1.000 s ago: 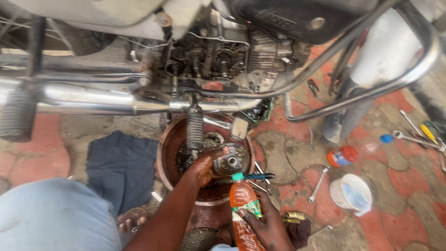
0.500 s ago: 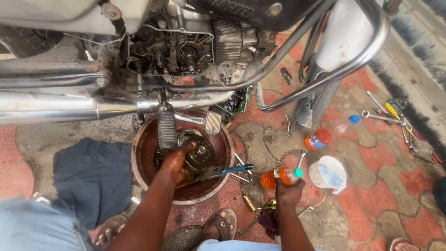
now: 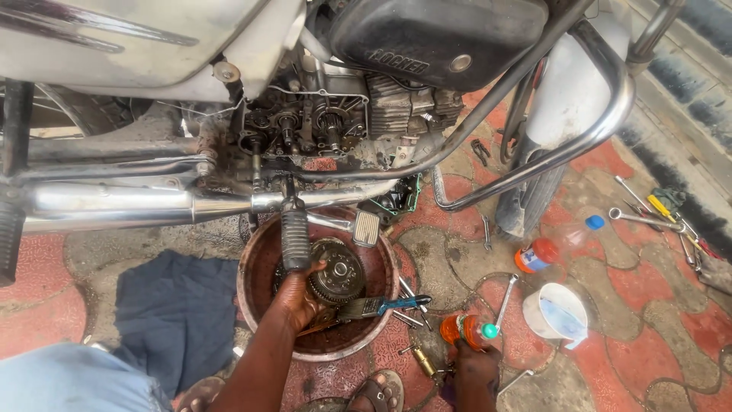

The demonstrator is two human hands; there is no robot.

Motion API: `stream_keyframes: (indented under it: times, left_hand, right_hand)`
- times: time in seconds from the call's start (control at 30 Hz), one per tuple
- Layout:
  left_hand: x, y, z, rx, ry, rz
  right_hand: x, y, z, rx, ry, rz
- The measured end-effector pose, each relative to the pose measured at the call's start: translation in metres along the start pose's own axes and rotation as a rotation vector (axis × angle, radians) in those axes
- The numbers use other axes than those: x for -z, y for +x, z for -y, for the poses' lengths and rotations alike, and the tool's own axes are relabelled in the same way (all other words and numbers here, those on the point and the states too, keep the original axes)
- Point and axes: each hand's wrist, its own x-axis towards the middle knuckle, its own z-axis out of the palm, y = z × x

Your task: The recorder is repairing the clutch assembly of a motorcycle, cleaning parts with oil and reassembling them.

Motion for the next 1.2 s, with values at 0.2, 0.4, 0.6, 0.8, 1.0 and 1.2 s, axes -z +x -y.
stream_keyframes:
  times: [0.2, 0.4, 0.6, 0.8, 1.0, 1.2]
  left_hand:
    - [0.022, 0.026, 0.008, -0.120, -0.085, -0.017]
    - [0.037, 0.034, 0.010, -0.128, -0.059, -0.085]
    - [0.058, 0.072, 0.031, -0.100, 0.194, -0.262]
    - [0.050, 0.056, 0.026, -0.044, 0.267, -0.305]
    - [0.061, 0.082, 0.037, -0.021, 0.255, -0.316]
    - [0.058, 0.075, 0.036, -0.039, 0.239, -0.321]
  right_hand:
    - [-0.038, 0.001, -0.029, -0.317, 0.711, 0.175]
    - [-0.032, -0.043, 0.035, -0.712, 0.672, 0.108]
    - [-0.042, -0.019, 0.010, -0.040, 0.809, -0.381]
    - [-0.038, 0.004, 0.008, 0.050, 0.372, -0.216]
    - [-0.034, -0.003, 0.014, 0.113, 0.399, -0.067]
    - [-0.046, 0.017, -0.007, 0.128, 0.351, -0.071]
